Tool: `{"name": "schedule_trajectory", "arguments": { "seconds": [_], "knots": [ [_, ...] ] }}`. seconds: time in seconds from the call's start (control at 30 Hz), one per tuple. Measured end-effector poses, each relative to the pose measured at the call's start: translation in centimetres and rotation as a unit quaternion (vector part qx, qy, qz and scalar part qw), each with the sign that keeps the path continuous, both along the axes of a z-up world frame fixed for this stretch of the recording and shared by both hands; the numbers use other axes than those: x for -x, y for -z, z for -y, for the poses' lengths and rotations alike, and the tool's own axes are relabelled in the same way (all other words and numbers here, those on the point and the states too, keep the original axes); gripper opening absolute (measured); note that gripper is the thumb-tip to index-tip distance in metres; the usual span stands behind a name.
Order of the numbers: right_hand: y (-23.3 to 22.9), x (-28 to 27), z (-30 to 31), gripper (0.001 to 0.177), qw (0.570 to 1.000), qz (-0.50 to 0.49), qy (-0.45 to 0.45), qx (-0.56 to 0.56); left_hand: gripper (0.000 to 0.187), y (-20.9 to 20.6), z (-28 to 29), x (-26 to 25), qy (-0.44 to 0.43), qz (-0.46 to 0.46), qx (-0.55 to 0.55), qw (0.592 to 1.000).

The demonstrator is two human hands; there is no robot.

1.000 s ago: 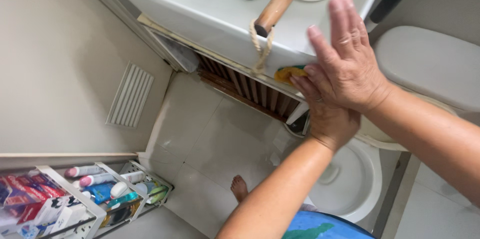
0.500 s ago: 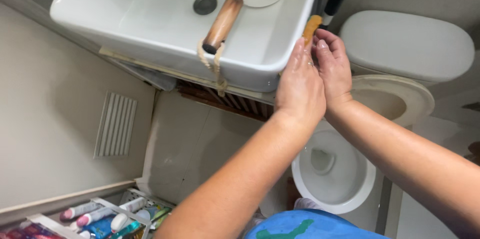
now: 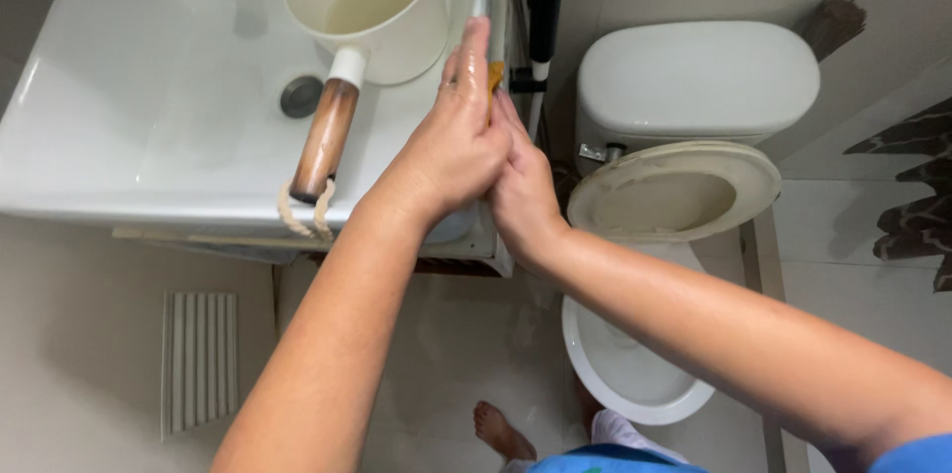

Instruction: The person scrubs the base of a bathroom sink and the adjacent wall with a sponge, then uses a handheld bidet sprayer to rinse the area. They continue scrubbing the wooden cabinet door beneath the sink and the sink basin itself.

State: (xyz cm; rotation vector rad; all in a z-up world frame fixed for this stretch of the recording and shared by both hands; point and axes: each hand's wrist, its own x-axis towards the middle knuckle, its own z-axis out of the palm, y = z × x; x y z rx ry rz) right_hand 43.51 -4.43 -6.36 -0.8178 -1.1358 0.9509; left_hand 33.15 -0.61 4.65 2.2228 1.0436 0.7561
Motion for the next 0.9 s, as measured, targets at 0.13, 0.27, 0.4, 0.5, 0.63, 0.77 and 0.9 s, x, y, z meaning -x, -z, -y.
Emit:
{"name": "schedule_trajectory", "arguments": {
  "seconds": [0.13,0.27,0.4,0.5,0.63,0.77,0.9],
  "knots": [
    [-0.2,-2.0,-9.7,0.060,0.994,-0.061,-0.034,0.083,0.079,1.6,-4.4,-1.9,-0.052,-0.035,-0.020,0.998],
    [-3.3,-3.4,-12.0,0.055,0.990,-0.033,-0.039,0.132,0.078,0.6,-5.8,-2.9,-0.100,-0.059,0.049,0.992],
    [-1.1,-0.8,-4.6,0.053,0.997,0.062,0.018,-0.039,0.085,-0.6,-6.7,-3.4,-0.124,-0.036,0.109,0.986],
    [-0.2,-0.4,-3.4,0.062,0.988,0.111,0.054,-0.098,0.086,-0.4,-7.5,-3.4,-0.108,0.006,0.127,0.986],
    [-2.7,-4.1,-14.1,0.056,0.999,0.043,-0.007,0.001,0.078,0.2,-8.0,-3.2,-0.084,0.012,0.114,0.990],
    [-4.5,-5.8,-17.8,0.057,0.994,0.079,-0.017,0.078,0.073,0.0,-8.4,-3.2,-0.095,0.004,0.147,0.985],
    [-0.4,-3.1,-9.5,0.064,0.993,0.110,0.019,-0.021,0.067,-0.2,-9.3,-3.8,-0.097,-0.004,0.135,0.986]
  ]
}}
